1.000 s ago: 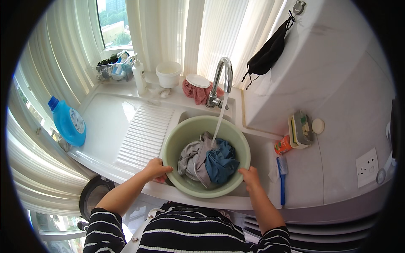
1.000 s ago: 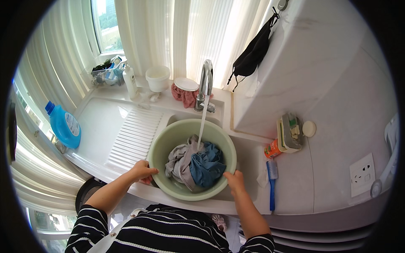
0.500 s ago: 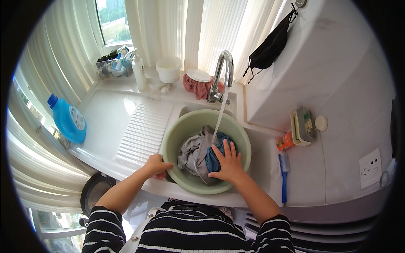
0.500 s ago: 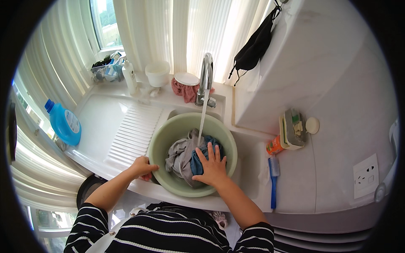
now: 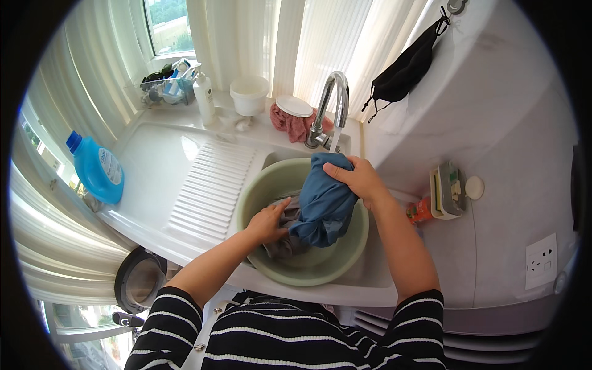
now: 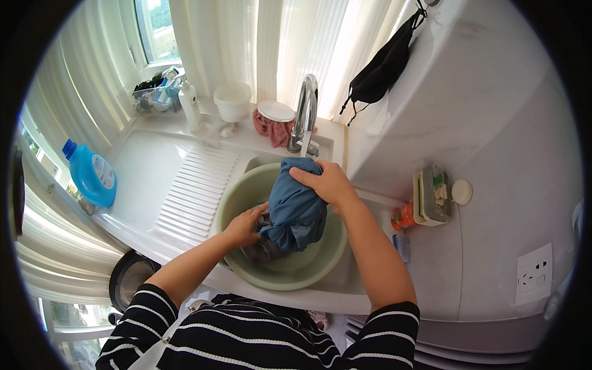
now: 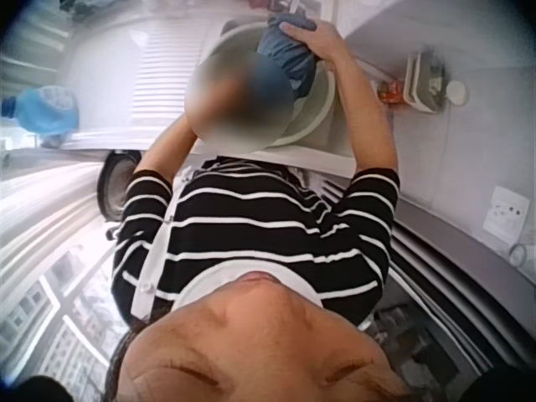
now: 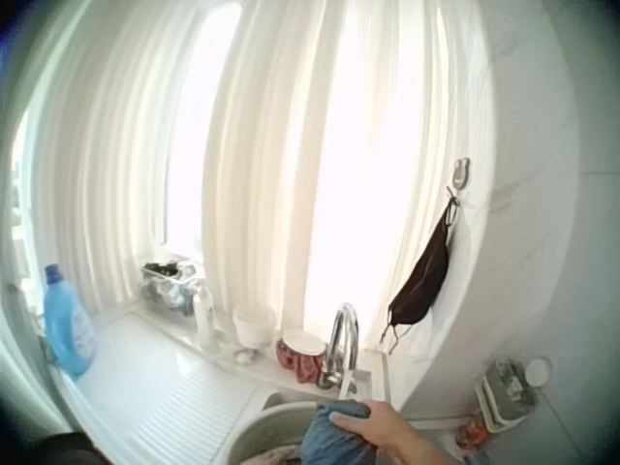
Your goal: The person rinses a grey and a blue cloth under a running tap in a sink. They then transfer the wet clothes into a green basin, add water and a white powder from a small container, and proceed to scrub and agitate the clothes by hand in the basin.
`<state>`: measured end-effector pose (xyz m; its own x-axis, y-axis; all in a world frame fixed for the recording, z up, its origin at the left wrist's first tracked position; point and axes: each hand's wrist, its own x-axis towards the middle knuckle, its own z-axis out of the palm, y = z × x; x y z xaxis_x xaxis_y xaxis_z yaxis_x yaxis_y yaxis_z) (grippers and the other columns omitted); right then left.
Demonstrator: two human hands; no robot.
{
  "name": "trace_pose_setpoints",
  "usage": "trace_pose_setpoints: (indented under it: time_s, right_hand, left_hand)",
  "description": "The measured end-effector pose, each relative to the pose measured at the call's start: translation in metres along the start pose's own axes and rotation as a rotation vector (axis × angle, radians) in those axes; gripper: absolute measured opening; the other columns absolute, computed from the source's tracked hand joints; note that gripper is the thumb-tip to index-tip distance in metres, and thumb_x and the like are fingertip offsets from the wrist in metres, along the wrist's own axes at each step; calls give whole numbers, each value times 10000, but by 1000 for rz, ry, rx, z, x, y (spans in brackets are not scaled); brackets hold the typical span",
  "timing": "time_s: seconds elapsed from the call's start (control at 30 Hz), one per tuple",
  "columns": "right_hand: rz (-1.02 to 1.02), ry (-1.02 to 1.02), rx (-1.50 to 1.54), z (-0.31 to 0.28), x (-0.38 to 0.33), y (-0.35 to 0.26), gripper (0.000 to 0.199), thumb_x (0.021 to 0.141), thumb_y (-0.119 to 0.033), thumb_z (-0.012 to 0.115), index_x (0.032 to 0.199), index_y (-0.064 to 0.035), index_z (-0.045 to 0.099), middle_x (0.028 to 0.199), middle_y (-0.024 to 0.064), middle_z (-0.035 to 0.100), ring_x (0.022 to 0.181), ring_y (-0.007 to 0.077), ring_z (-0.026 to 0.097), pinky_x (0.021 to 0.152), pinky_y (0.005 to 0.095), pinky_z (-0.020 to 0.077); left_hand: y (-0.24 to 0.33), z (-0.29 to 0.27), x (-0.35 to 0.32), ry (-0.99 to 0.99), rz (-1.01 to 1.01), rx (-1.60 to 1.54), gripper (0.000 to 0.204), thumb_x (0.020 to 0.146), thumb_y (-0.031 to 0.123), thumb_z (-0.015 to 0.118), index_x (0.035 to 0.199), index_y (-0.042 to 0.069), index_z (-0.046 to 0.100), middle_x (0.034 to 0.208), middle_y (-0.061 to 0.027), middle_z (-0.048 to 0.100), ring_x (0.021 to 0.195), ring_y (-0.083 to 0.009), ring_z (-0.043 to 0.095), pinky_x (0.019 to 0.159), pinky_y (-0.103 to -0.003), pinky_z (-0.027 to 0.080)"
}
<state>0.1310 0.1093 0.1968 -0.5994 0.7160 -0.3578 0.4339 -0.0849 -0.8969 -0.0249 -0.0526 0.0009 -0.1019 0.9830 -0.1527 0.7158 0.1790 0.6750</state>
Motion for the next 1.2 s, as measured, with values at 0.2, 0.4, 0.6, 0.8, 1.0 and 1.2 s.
trace_pose_setpoints:
  time_s: [0.2, 0.4, 0.6, 0.8, 1.0, 1.2]
  right_hand:
    - [-51, 230, -796, -19, 21, 103, 760, 749, -442, 677, 1336, -46, 400, 1271, 230, 456, 1152, 361, 484, 963, 407, 404]
    - [23, -114, -857, 8, -12, 135, 862, 692, -471, 720, 1382, -116, 344, 1332, 234, 377, 1183, 395, 445, 965, 423, 405]
    - [2, -186, -1046, 55, 4, 181, 841, 654, -279, 739, 1389, -188, 339, 1406, 252, 274, 1100, 435, 490, 932, 404, 438]
    - [-174, 6, -675, 29, 9, 101, 110, 619, -42, 566, 663, -88, 655, 695, 117, 633, 748, 309, 613, 661, 391, 489]
    - [-516, 15, -570, 19, 1, 20, 155, 629, 48, 492, 686, -27, 614, 834, 137, 655, 791, 291, 574, 706, 371, 466]
    - [-290, 18, -1014, 15, 20, 111, 339, 741, -62, 574, 1068, -156, 581, 1296, 158, 470, 1138, 351, 477, 943, 418, 417]
  left_hand:
    - [27, -29, 10, -72, -252, -285, 443, 692, 147, 687, 1120, 75, 597, 854, -149, 620, 807, -308, 630, 760, -377, 510]
    - [37, -50, -14, 290, -405, -1409, 301, 744, 123, 686, 996, -3, 579, 816, -99, 622, 766, -164, 624, 680, -278, 499]
    - [40, -47, -15, -43, -158, -206, 471, 737, 369, 718, 1016, 14, 584, 895, -152, 646, 832, -276, 631, 768, -360, 499]
    - [34, -48, 3, 177, 48, 62, 710, 702, 500, 704, 1225, 52, 530, 1179, -173, 554, 1102, -335, 523, 912, -395, 437]
    - [27, -12, 14, 365, 153, -142, 777, 574, 401, 791, 1184, 14, 505, 1203, -253, 491, 1138, -383, 465, 928, -424, 409]
    - [49, -57, 10, -260, -168, 130, 551, 623, 451, 759, 980, 59, 609, 903, -177, 653, 909, -333, 615, 744, -414, 494]
